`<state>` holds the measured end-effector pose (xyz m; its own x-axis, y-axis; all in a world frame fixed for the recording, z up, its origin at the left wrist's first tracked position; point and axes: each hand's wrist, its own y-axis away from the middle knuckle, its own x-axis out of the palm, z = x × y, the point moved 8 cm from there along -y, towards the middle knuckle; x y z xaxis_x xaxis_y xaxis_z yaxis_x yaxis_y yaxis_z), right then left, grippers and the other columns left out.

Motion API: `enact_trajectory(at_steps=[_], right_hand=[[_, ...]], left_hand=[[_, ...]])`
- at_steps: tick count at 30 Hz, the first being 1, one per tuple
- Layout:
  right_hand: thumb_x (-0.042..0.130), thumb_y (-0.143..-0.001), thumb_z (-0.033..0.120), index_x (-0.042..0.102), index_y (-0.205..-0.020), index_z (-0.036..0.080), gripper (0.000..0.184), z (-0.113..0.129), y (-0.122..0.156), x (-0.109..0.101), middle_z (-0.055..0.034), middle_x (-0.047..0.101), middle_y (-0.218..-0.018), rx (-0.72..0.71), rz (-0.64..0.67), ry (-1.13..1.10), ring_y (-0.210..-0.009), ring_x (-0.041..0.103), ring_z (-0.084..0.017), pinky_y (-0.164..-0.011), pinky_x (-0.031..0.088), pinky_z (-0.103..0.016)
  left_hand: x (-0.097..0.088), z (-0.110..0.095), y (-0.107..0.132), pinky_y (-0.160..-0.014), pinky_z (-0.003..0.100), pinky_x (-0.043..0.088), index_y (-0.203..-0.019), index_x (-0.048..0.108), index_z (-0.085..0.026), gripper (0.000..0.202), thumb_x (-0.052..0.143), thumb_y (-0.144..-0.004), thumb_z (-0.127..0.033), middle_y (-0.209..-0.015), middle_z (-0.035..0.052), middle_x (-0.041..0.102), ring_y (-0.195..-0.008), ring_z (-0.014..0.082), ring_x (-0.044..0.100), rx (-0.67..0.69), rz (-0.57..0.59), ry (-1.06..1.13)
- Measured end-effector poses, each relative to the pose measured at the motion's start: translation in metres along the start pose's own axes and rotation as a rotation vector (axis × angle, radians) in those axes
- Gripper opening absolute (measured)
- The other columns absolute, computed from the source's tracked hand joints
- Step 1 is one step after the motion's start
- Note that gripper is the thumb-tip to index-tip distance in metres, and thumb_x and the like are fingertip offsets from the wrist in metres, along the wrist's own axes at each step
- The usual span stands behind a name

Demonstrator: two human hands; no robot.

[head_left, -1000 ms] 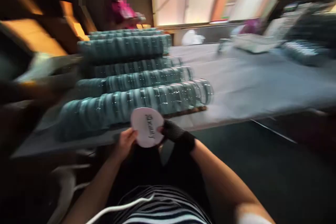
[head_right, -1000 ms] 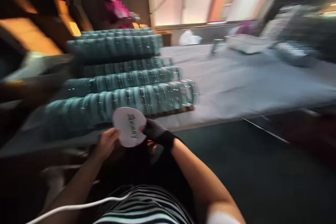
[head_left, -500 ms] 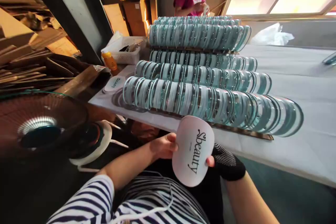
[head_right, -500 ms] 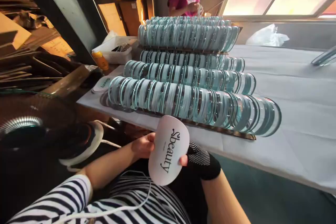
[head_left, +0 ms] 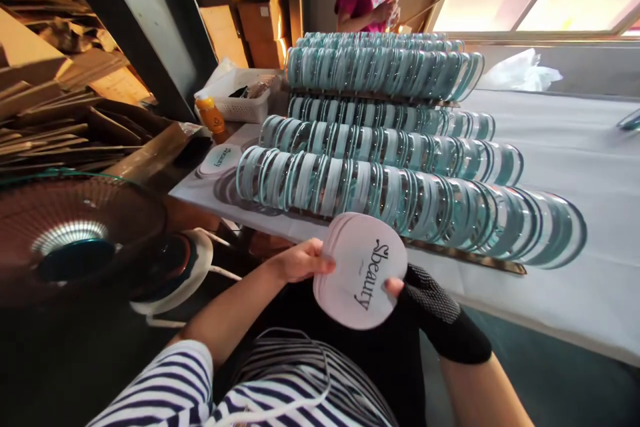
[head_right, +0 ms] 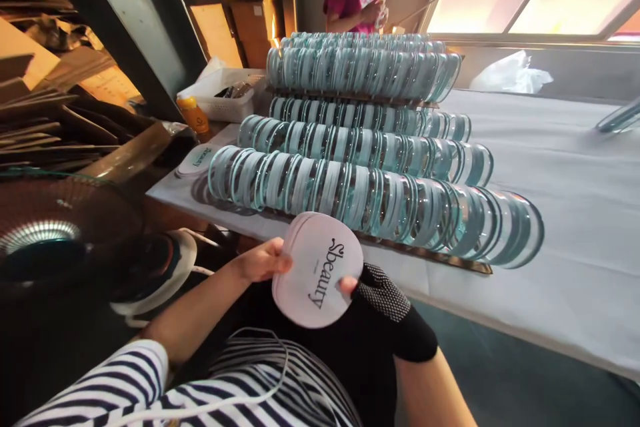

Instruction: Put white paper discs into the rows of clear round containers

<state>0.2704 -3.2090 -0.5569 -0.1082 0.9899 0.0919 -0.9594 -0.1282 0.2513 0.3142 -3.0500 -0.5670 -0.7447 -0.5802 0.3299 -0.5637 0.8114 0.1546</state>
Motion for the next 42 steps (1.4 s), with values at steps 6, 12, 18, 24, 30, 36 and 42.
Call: enact_trajectory(at_steps=[6,12,18,24,30,36,42], right_hand=[[0.076,-0.067,0.062,0.07,-0.114,0.016,0.066,-0.022,-0.007,-0.007,-0.0173,0.071,-0.109,0.059,0.061,-0.065,-0.099,0.069,-0.034,-0.087,0.057,-0.049],[0.077,-0.065,0.065,0.073,-0.107,0.017,0.064,-0.014,0.005,-0.019,-0.0167,0.073,-0.104,0.019,-0.049,0.07,-0.096,0.069,-0.033,-0.084,0.058,-0.048],[0.082,-0.057,0.065,0.075,-0.097,0.015,0.064,-0.011,0.002,-0.023,-0.0155,0.074,-0.094,-0.009,-0.111,-0.02,-0.091,0.07,-0.033,-0.085,0.057,-0.049],[0.075,-0.071,0.061,0.069,-0.122,0.015,0.068,-0.006,0.014,-0.027,-0.0175,0.071,-0.112,-0.043,-0.054,-0.005,-0.099,0.068,-0.034,-0.08,0.059,-0.044],[0.053,-0.088,0.062,0.038,-0.152,0.019,0.079,0.012,0.021,-0.043,-0.015,0.05,-0.146,-0.314,-0.499,0.313,-0.131,0.052,-0.03,-0.102,0.051,-0.046],[0.054,-0.092,0.042,0.062,-0.129,0.023,0.043,0.017,0.051,0.014,-0.0133,0.054,-0.143,-0.579,-0.612,0.685,-0.129,0.055,-0.029,-0.108,0.046,-0.046],[0.056,-0.083,0.061,0.065,-0.115,0.011,0.06,0.006,0.096,-0.091,-0.0213,0.068,-0.113,-0.264,-1.315,0.483,-0.108,0.064,-0.036,-0.091,0.053,-0.045]], left_hand=[[0.004,0.044,-0.021,-0.093,0.044,0.053,-0.108,0.073,-0.016,0.067,0.088,-0.054,-0.052,-0.111,0.0172,0.073,-0.106,0.0335,0.068,-0.063,0.073,0.296],[0.011,0.018,-0.007,-0.099,0.044,0.051,-0.112,0.074,-0.013,0.063,0.088,-0.059,-0.046,-0.116,0.0179,0.072,-0.111,0.0353,0.066,-0.043,0.066,0.041],[0.008,0.002,-0.011,-0.099,0.043,0.052,-0.116,0.072,-0.015,0.066,0.088,-0.059,-0.045,-0.123,0.0165,0.07,-0.116,0.0352,0.064,0.024,0.005,0.069],[0.012,0.003,-0.009,-0.093,0.046,0.054,-0.107,0.074,-0.012,0.064,0.092,-0.053,-0.041,-0.108,0.0175,0.074,-0.103,0.0348,0.07,0.002,0.015,0.145],[-0.017,-0.001,-0.025,-0.103,0.045,0.049,-0.115,0.071,-0.013,0.057,0.085,-0.066,-0.036,-0.12,0.015,0.071,-0.112,0.031,0.066,0.212,-0.347,0.081],[-0.021,0.011,-0.026,-0.094,0.043,0.054,-0.103,0.073,-0.01,0.051,0.085,-0.065,-0.041,-0.102,0.0125,0.076,-0.102,0.0307,0.068,0.222,-0.49,0.089],[0.003,0.0,-0.03,-0.105,0.045,0.049,-0.117,0.068,-0.015,0.062,0.086,-0.063,-0.042,-0.106,0.0103,0.075,-0.116,0.0298,0.064,0.296,-0.506,0.069]])
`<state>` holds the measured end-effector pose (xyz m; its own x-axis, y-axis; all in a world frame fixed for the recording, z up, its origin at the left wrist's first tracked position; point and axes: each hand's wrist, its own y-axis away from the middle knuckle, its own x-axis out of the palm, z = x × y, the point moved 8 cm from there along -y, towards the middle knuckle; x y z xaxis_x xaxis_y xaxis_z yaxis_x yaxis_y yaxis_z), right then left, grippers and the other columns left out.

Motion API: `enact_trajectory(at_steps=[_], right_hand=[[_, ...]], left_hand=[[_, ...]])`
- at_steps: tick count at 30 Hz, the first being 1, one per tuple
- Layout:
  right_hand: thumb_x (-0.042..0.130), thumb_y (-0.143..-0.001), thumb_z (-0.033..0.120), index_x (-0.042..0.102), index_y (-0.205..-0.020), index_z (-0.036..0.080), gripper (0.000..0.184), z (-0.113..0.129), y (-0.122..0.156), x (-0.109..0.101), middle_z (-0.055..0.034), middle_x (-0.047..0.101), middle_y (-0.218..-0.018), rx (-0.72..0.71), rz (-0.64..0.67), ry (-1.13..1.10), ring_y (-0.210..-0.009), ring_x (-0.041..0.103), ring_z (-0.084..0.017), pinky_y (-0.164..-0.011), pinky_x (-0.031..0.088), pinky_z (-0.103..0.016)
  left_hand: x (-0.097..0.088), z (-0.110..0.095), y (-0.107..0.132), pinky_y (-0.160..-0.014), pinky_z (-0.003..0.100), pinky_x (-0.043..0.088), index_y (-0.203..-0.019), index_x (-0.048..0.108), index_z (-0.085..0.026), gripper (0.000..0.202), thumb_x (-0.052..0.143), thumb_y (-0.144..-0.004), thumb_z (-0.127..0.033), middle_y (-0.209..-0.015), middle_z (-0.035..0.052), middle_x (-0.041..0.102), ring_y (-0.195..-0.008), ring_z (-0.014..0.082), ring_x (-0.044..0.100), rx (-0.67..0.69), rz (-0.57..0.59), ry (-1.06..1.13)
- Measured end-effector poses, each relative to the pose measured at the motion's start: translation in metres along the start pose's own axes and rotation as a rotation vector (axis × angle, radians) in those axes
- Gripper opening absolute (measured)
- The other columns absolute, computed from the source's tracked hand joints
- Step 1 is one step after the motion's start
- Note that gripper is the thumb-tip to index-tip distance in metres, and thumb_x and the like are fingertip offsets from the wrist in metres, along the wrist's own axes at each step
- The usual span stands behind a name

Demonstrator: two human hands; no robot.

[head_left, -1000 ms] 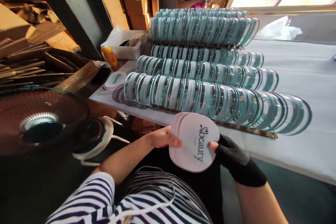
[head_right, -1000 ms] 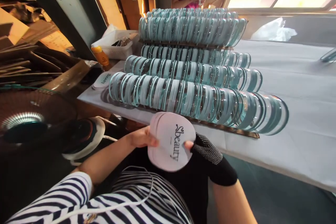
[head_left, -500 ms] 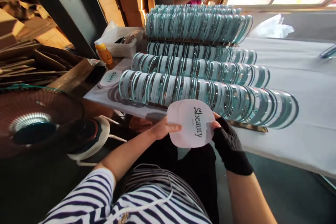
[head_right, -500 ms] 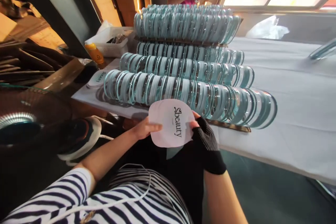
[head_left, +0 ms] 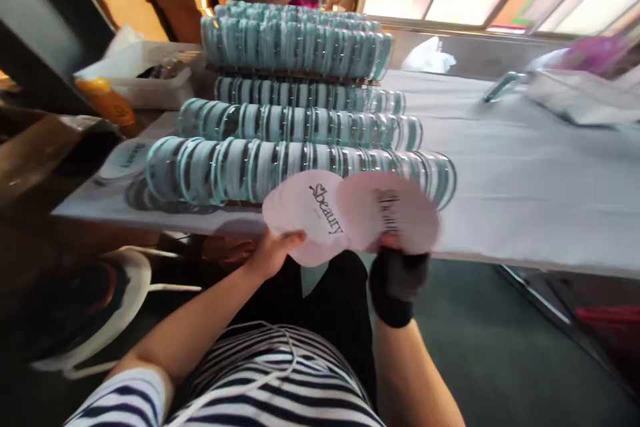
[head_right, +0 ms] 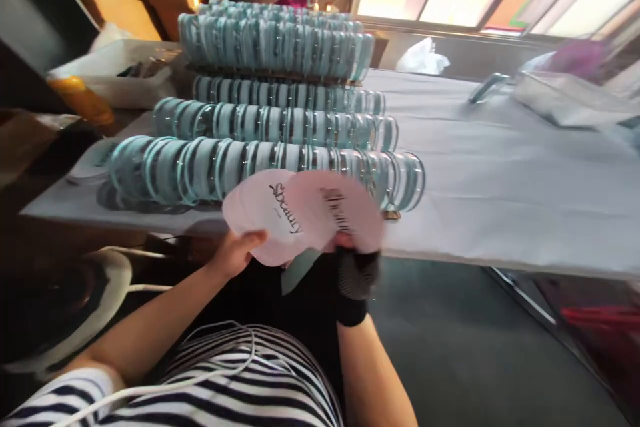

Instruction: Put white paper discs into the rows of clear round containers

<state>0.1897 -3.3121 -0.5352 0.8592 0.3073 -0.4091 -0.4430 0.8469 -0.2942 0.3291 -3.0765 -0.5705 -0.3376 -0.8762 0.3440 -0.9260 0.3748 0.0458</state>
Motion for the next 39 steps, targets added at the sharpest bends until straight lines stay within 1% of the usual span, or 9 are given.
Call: enact_trajectory(at_steps=[3,6,10,15,19,23,31,36,39], right_hand=[[0.057,-0.083,0.061,0.066,-0.113,0.007,0.062,-0.014,-0.054,-0.08,-0.0252,0.065,-0.117,0.019,-0.32,0.058,-0.11,0.062,-0.038,-0.093,0.049,-0.045],[0.053,-0.085,0.055,0.068,-0.099,0.009,0.05,-0.011,-0.088,-0.133,-0.0271,0.067,-0.103,-0.018,-0.36,0.305,-0.1,0.063,-0.04,-0.077,0.047,-0.045],[0.04,-0.094,0.051,0.064,-0.092,0.015,0.043,0.001,-0.102,-0.148,-0.0196,0.065,-0.081,-0.087,-0.209,0.693,-0.066,0.058,-0.029,-0.057,0.031,-0.035],[0.037,-0.098,0.049,0.062,-0.095,0.017,0.041,0.012,-0.116,-0.131,-0.01,0.062,-0.073,-0.229,-0.01,0.844,-0.055,0.044,-0.017,-0.056,0.024,-0.029],[0.033,-0.101,0.041,0.06,-0.109,0.017,0.037,0.011,-0.143,-0.082,-0.0108,0.067,-0.083,-0.218,0.235,0.956,-0.062,0.053,-0.018,-0.056,0.022,-0.027],[0.031,-0.102,0.047,0.052,-0.122,0.016,0.042,-0.005,-0.157,-0.032,-0.0129,0.07,-0.094,-0.162,0.483,1.009,-0.071,0.061,-0.021,-0.057,0.022,-0.028],[0.044,-0.096,0.033,0.061,-0.099,0.017,0.023,-0.008,-0.168,-0.027,-0.01,0.07,-0.092,-0.242,0.249,0.78,-0.075,0.062,-0.019,-0.059,0.024,-0.028],[0.048,-0.091,0.028,0.067,-0.092,0.016,0.022,-0.015,-0.172,-0.008,-0.0125,0.071,-0.09,-0.201,0.316,0.688,-0.079,0.063,-0.022,-0.062,0.03,-0.028],[0.05,-0.085,0.029,0.067,-0.1,0.015,0.026,-0.036,-0.167,-0.005,-0.0102,0.068,-0.078,-0.032,0.542,0.38,-0.071,0.063,-0.021,-0.062,0.039,-0.028]], left_hand=[[0.028,-0.033,-0.02,-0.107,0.045,0.049,-0.124,0.064,-0.019,0.073,0.089,-0.059,-0.04,-0.112,0.0087,0.074,-0.117,0.0292,0.064,0.06,0.002,0.108],[0.083,-0.073,-0.057,-0.107,0.044,0.049,-0.123,0.065,-0.024,0.074,0.091,-0.055,-0.036,-0.111,0.0053,0.074,-0.119,0.0289,0.063,0.175,0.071,0.216],[0.187,-0.089,-0.116,-0.108,0.043,0.047,-0.108,0.071,-0.024,0.054,0.088,-0.058,-0.037,-0.109,0.0035,0.075,-0.122,0.0297,0.061,0.173,0.246,0.308],[0.288,-0.052,-0.163,-0.115,0.049,0.036,-0.1,0.071,-0.019,0.026,0.077,-0.075,-0.023,-0.115,0.0054,0.074,-0.129,0.0287,0.057,-0.045,0.416,0.393],[0.295,-0.015,-0.176,-0.115,0.04,0.04,-0.085,0.069,-0.014,0.011,0.072,-0.074,-0.012,-0.106,0.0083,0.075,-0.128,0.0256,0.058,-0.203,0.3,0.415],[0.287,-0.007,-0.176,-0.11,0.036,0.045,-0.086,0.07,-0.015,0.013,0.071,-0.074,-0.01,-0.096,0.0052,0.076,-0.122,0.0232,0.062,-0.206,0.288,0.453],[0.29,-0.008,-0.174,-0.11,0.039,0.045,-0.087,0.071,-0.014,0.015,0.072,-0.074,-0.007,-0.093,0.0063,0.075,-0.117,0.0249,0.065,-0.202,0.298,0.393],[0.287,-0.01,-0.173,-0.111,0.039,0.044,-0.094,0.07,-0.015,0.02,0.071,-0.075,-0.007,-0.099,0.0067,0.076,-0.121,0.0251,0.063,-0.197,0.279,0.347],[0.289,-0.013,-0.17,-0.112,0.04,0.042,-0.095,0.07,-0.014,0.019,0.069,-0.077,-0.008,-0.103,0.0079,0.075,-0.122,0.0246,0.062,-0.174,0.283,0.311]])
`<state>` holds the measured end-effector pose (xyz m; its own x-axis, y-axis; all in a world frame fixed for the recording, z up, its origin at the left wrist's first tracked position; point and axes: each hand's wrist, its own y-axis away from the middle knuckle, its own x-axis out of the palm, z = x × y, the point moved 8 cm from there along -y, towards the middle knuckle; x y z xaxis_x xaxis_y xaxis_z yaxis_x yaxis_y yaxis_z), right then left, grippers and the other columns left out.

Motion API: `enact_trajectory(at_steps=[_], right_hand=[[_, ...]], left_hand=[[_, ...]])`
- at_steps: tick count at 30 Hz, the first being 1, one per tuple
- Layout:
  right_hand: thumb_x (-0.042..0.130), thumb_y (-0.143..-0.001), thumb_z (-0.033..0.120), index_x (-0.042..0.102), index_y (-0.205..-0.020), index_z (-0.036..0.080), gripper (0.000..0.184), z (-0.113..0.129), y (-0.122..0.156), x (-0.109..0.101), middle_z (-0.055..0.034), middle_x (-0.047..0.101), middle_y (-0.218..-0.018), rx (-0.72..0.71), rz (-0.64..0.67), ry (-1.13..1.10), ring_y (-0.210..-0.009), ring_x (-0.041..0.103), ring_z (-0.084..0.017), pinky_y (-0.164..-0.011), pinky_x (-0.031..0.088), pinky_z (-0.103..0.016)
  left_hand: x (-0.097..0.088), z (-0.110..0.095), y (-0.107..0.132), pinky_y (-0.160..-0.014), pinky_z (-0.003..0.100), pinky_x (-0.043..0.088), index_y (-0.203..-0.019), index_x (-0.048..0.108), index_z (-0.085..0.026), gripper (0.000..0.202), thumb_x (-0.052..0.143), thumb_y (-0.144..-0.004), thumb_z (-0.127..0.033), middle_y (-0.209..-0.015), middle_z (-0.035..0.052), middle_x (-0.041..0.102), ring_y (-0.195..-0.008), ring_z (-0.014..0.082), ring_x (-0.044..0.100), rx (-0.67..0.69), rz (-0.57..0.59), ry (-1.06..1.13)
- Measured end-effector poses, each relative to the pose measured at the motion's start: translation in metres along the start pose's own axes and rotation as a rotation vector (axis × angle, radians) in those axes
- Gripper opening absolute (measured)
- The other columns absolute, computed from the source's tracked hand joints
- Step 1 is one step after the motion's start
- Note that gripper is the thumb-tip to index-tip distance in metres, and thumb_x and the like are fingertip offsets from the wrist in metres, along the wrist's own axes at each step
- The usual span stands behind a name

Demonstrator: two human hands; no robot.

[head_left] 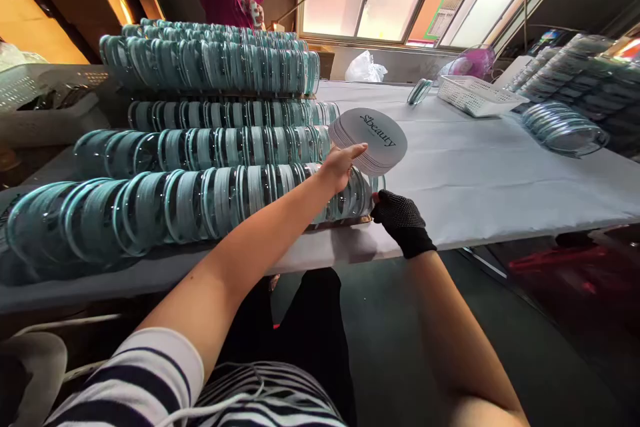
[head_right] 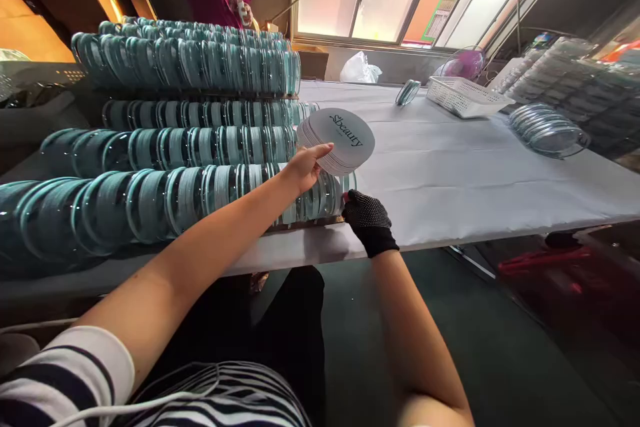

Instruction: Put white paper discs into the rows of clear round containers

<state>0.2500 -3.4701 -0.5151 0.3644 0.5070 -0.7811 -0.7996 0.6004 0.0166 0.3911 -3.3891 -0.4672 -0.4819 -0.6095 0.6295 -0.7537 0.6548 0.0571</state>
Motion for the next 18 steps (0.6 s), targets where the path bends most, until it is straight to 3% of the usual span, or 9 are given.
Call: enact_trajectory(at_steps=[3,5,7,10,13,16,18], right_hand=[[0.05,-0.088,0.043,0.057,-0.122,0.015,0.045,-0.008,0.009,0.022,-0.0035,0.065,-0.068,-0.045,0.346,-0.463,-0.057,0.06,-0.017,-0.057,0.045,-0.027],[0.052,-0.088,0.053,0.056,-0.118,0.015,0.049,-0.008,0.013,0.03,-0.0003,0.06,-0.061,-0.083,0.448,-0.687,-0.051,0.055,-0.015,-0.053,0.042,-0.025],[0.054,-0.088,0.056,0.06,-0.104,0.014,0.045,-0.014,0.013,0.037,-0.0003,0.057,-0.055,-0.031,0.435,-0.682,-0.048,0.052,-0.014,-0.049,0.039,-0.025],[0.049,-0.091,0.049,0.064,-0.09,0.016,0.036,-0.021,0.013,0.029,-0.0049,0.061,-0.06,0.047,0.207,-0.247,-0.053,0.058,-0.017,-0.052,0.041,-0.026],[0.049,-0.09,0.045,0.067,-0.086,0.018,0.033,-0.002,0.017,-0.009,-0.0094,0.069,-0.076,-0.023,-0.201,0.169,-0.071,0.065,-0.022,-0.064,0.044,-0.029],[0.044,-0.093,0.046,0.063,-0.118,0.014,0.045,0.007,0.02,-0.051,-0.0141,0.071,-0.104,-0.025,-0.511,0.053,-0.092,0.067,-0.024,-0.079,0.048,-0.032],[0.037,-0.096,0.045,0.048,-0.14,0.01,0.058,0.009,0.018,-0.068,-0.019,0.063,-0.127,-0.025,-0.591,-0.085,-0.11,0.062,-0.025,-0.09,0.048,-0.035]], left_hand=[[0.004,-0.001,0.003,-0.114,0.04,0.041,-0.096,0.072,-0.011,0.018,0.067,-0.079,-0.01,-0.109,0.0111,0.074,-0.121,0.0253,0.062,0.051,0.024,-0.051],[0.004,0.001,0.003,-0.112,0.04,0.042,-0.097,0.072,-0.01,0.019,0.068,-0.078,-0.011,-0.111,0.0121,0.073,-0.12,0.0263,0.063,0.074,0.012,-0.078],[0.002,0.004,0.001,-0.111,0.042,0.042,-0.098,0.072,-0.01,0.021,0.069,-0.077,-0.013,-0.113,0.0127,0.073,-0.119,0.0276,0.063,0.093,0.007,-0.099],[0.001,0.005,-0.003,-0.111,0.045,0.042,-0.093,0.072,-0.011,0.018,0.07,-0.075,-0.015,-0.11,0.0135,0.073,-0.117,0.0293,0.064,0.128,0.004,-0.139],[0.003,0.004,-0.006,-0.109,0.044,0.043,-0.079,0.072,-0.013,0.006,0.07,-0.075,-0.015,-0.099,0.0107,0.075,-0.112,0.0282,0.066,0.15,0.011,-0.174],[0.008,0.0,0.0,-0.106,0.043,0.045,-0.073,0.072,-0.015,0.004,0.069,-0.074,-0.013,-0.089,0.0075,0.076,-0.105,0.0265,0.068,0.19,0.045,-0.197],[0.009,-0.003,0.011,-0.104,0.044,0.047,-0.074,0.073,-0.016,0.005,0.069,-0.073,-0.014,-0.089,0.0072,0.076,-0.1,0.0265,0.069,0.22,0.073,-0.211]])
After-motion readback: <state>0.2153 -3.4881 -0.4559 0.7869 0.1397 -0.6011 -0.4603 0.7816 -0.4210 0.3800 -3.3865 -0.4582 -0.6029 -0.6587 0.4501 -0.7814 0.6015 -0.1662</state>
